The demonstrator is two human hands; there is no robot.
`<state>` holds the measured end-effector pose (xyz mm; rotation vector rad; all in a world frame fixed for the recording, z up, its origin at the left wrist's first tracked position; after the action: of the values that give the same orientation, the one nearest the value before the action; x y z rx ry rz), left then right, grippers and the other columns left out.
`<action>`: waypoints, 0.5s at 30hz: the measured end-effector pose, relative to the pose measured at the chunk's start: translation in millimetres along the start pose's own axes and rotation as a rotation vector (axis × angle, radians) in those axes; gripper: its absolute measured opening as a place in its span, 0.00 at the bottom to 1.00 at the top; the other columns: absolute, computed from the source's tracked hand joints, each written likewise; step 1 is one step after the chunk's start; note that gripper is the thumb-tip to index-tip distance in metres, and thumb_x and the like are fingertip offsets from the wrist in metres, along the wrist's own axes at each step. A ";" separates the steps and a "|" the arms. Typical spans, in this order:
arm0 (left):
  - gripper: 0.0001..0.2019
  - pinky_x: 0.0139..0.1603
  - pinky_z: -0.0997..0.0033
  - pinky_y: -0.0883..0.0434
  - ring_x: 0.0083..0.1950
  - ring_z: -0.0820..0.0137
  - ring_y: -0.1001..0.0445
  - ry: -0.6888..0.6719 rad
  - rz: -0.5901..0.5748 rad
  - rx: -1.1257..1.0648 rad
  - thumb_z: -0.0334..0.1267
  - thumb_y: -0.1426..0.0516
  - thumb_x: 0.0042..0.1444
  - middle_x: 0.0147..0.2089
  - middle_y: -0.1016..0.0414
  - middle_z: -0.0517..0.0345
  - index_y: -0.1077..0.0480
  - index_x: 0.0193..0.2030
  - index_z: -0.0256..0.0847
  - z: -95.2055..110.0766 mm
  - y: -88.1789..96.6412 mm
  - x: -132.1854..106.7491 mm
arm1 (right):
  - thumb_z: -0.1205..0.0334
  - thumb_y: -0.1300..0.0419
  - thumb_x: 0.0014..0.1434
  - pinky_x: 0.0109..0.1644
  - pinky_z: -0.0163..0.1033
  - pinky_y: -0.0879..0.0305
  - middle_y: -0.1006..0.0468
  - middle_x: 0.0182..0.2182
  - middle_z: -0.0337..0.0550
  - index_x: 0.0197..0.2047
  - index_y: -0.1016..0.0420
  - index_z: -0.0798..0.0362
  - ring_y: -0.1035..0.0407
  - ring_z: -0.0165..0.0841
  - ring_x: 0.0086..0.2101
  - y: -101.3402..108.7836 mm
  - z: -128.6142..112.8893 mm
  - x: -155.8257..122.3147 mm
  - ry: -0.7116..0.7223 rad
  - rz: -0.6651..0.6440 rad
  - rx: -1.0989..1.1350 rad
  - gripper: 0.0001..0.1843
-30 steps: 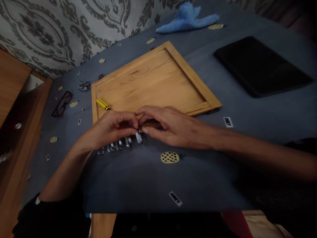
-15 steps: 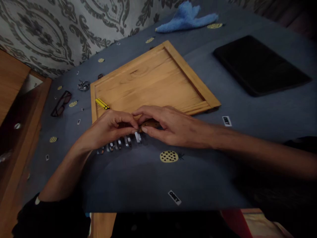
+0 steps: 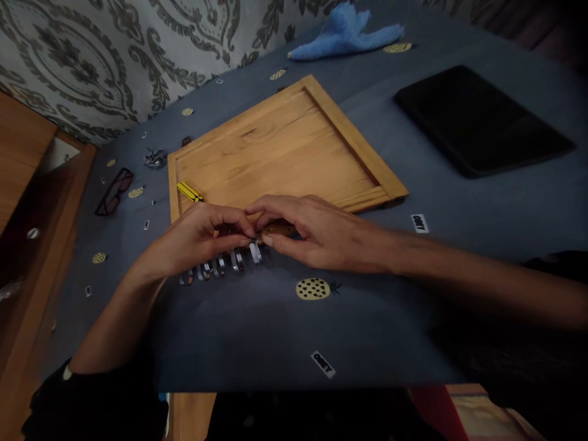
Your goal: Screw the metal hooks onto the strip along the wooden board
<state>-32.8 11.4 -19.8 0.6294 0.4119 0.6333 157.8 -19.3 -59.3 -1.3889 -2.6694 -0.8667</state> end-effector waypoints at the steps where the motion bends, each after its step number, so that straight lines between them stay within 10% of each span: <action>1: 0.03 0.27 0.83 0.37 0.26 0.80 0.32 -0.002 -0.002 0.007 0.32 0.39 0.58 0.27 0.24 0.64 0.23 0.36 0.37 0.2 0.0 0.1 | 0.70 0.44 0.62 0.42 0.37 0.33 0.17 0.45 0.46 0.53 0.29 0.55 0.24 0.34 0.41 0.1 -0.1 0.0 0.001 -0.001 -0.004 0.15; 15: 0.05 0.31 0.82 0.35 0.28 0.79 0.28 -0.063 0.021 0.121 0.33 0.40 0.60 0.30 0.21 0.62 0.21 0.37 0.38 -2.3 -1.6 -1.0 | 0.70 0.44 0.63 0.41 0.37 0.32 0.17 0.46 0.47 0.54 0.30 0.54 0.23 0.34 0.43 -0.5 -0.2 0.7 -0.015 -0.018 0.022 0.16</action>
<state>-34.1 10.7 -22.4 0.7683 0.3873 0.6103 156.9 -19.1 -59.2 -1.3740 -2.6982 -0.8294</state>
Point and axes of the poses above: each hand's wrist, its own x-axis towards the middle knuckle, its own y-axis out of the back of the hand, z = x × y, the point moved 2 cm from there along x, towards the middle knuckle
